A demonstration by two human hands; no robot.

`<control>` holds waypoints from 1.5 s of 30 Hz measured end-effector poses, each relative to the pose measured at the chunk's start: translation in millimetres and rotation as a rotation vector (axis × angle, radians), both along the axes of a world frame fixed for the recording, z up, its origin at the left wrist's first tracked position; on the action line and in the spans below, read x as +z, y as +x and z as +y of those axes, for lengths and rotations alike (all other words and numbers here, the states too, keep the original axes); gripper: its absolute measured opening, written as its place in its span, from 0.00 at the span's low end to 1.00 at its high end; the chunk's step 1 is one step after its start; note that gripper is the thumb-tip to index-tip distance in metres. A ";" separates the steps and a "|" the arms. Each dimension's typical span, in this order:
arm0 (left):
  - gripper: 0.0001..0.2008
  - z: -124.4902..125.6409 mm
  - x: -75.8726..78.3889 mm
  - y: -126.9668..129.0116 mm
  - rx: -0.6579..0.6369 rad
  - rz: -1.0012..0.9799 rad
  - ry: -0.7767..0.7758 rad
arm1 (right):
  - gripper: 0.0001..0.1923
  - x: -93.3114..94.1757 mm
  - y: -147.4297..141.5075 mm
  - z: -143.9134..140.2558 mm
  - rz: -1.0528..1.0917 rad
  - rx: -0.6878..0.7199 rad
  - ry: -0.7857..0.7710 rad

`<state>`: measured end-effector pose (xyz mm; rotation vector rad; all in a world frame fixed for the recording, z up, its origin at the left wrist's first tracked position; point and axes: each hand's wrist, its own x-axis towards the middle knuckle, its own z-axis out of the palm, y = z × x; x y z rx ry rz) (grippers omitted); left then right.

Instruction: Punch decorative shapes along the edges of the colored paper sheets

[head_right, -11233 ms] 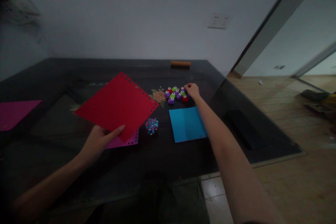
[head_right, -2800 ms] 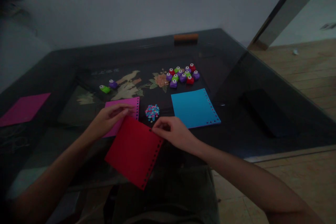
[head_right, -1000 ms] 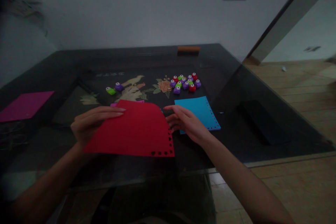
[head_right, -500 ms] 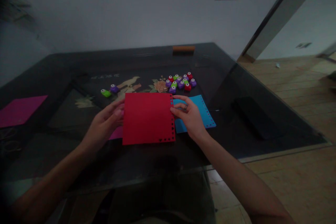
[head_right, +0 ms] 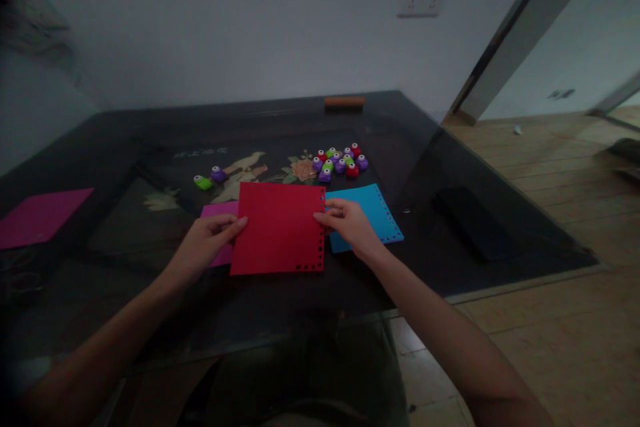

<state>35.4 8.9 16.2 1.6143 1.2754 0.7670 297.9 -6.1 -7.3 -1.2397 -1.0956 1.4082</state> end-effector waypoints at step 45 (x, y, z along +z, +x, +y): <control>0.23 -18.6 -53.0 102.7 -0.532 0.616 0.652 | 0.20 -19.3 125.8 9.0 -0.285 -0.365 -0.103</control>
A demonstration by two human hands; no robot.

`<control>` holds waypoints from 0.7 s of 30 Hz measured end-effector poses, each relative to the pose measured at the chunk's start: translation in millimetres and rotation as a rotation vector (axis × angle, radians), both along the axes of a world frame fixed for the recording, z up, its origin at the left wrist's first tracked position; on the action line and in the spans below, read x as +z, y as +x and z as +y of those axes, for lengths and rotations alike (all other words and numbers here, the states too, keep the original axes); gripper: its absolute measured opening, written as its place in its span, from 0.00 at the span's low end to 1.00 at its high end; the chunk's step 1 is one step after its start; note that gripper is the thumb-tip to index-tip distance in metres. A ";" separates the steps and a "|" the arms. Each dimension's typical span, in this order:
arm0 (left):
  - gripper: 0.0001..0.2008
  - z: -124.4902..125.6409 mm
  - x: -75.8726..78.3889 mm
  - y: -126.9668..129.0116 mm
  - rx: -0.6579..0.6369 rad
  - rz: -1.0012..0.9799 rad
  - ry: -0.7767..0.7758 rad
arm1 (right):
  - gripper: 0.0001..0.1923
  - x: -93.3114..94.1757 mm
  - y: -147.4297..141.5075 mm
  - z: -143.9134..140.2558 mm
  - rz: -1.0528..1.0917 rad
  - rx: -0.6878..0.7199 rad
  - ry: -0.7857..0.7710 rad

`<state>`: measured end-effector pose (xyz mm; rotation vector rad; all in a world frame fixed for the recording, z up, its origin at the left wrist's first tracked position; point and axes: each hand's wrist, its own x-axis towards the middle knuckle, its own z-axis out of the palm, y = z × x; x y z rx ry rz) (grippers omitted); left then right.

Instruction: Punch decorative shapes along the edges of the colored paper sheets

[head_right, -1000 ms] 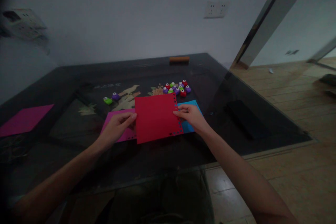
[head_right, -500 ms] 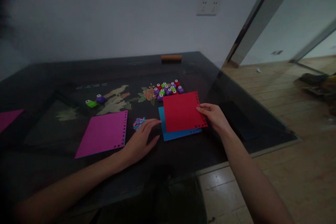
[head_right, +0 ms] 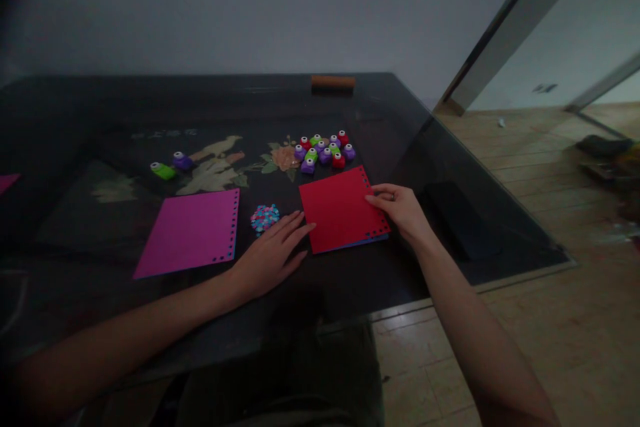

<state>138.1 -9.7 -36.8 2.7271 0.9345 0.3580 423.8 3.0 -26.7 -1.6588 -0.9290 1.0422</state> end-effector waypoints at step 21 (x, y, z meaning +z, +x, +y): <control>0.21 -0.4 -3.0 -0.4 -0.020 -0.023 0.025 | 0.24 4.2 6.6 -6.7 -0.303 0.083 0.073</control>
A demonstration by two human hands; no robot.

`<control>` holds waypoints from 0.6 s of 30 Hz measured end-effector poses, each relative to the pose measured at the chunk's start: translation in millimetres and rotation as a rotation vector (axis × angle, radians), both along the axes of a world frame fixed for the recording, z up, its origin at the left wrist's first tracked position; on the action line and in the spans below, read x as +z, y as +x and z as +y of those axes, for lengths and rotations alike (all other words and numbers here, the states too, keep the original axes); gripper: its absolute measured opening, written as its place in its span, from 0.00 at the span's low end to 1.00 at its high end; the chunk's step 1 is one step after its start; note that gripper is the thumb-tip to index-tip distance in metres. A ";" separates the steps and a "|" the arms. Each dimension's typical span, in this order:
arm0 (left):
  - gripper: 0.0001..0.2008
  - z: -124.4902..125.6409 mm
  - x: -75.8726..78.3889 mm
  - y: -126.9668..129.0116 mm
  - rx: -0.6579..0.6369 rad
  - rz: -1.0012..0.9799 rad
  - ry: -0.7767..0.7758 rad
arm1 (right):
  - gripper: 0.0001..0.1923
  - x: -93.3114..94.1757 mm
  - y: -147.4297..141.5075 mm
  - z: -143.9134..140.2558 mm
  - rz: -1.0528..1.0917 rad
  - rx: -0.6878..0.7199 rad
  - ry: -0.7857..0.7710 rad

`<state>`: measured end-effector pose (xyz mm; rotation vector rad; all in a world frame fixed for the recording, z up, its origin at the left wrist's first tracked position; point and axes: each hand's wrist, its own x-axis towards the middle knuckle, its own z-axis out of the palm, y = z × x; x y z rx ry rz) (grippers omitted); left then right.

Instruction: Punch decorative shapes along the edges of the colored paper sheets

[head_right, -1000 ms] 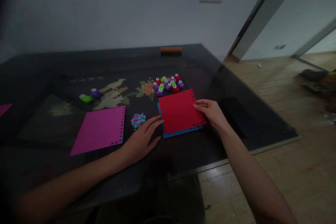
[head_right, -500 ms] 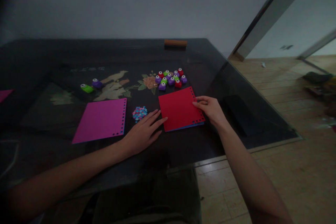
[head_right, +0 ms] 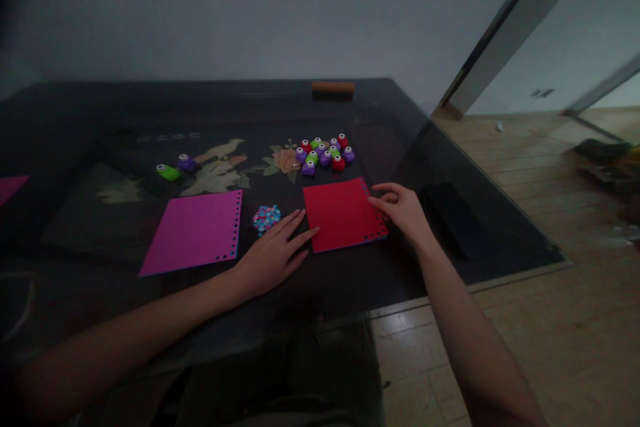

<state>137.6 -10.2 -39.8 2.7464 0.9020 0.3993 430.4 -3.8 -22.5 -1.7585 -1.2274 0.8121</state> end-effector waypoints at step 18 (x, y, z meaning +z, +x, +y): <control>0.22 1.5 0.5 -0.7 -0.007 0.007 -0.020 | 0.19 -9.4 5.8 2.5 -0.192 0.076 0.151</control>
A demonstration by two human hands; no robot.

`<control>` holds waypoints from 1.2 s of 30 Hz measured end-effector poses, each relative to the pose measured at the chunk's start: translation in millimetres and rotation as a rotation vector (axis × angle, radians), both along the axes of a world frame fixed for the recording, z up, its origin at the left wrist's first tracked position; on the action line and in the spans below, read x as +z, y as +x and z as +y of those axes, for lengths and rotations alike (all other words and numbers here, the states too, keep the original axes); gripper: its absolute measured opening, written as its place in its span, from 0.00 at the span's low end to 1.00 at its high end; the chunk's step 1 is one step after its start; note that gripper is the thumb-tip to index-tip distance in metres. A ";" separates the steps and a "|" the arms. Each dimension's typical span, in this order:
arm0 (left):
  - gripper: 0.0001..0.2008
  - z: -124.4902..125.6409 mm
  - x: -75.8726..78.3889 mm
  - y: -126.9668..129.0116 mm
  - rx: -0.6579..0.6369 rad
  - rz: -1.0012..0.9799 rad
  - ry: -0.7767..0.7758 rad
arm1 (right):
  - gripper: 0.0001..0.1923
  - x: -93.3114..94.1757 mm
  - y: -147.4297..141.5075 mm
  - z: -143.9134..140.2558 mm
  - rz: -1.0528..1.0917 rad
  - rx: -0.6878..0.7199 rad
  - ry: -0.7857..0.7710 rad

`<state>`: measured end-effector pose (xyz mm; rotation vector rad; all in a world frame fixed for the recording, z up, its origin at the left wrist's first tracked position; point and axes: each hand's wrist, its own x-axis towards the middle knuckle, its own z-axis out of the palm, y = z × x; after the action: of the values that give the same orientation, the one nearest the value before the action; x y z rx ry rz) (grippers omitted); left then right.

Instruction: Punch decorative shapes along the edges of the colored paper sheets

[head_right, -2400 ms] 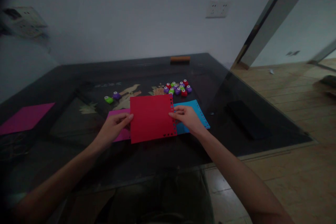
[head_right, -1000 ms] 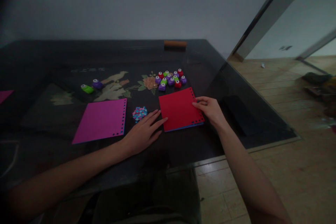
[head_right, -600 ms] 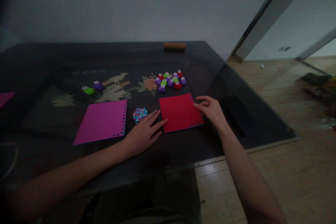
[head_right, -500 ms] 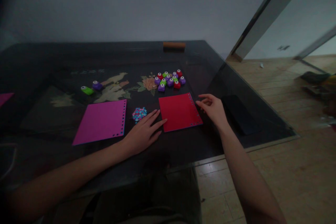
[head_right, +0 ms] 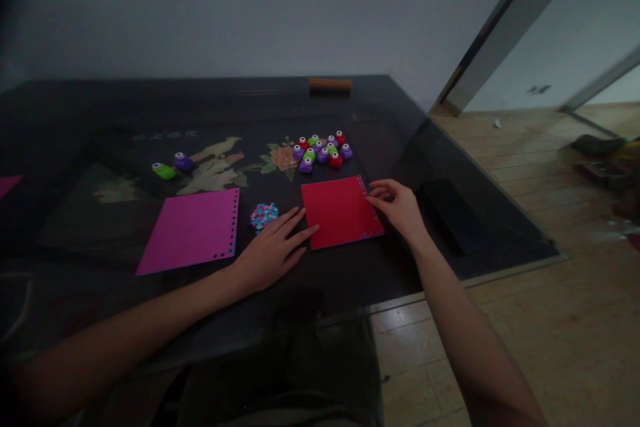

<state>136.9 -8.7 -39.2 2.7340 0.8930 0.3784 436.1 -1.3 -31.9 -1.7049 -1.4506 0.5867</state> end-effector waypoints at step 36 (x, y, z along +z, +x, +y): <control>0.18 13.1 43.4 -23.8 -0.101 -0.219 0.037 | 0.17 0.4 3.8 1.9 -0.018 -0.043 -0.012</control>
<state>113.1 4.5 4.2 2.6906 0.6950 0.6645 439.9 0.6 -31.6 -1.7502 -1.4225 0.5593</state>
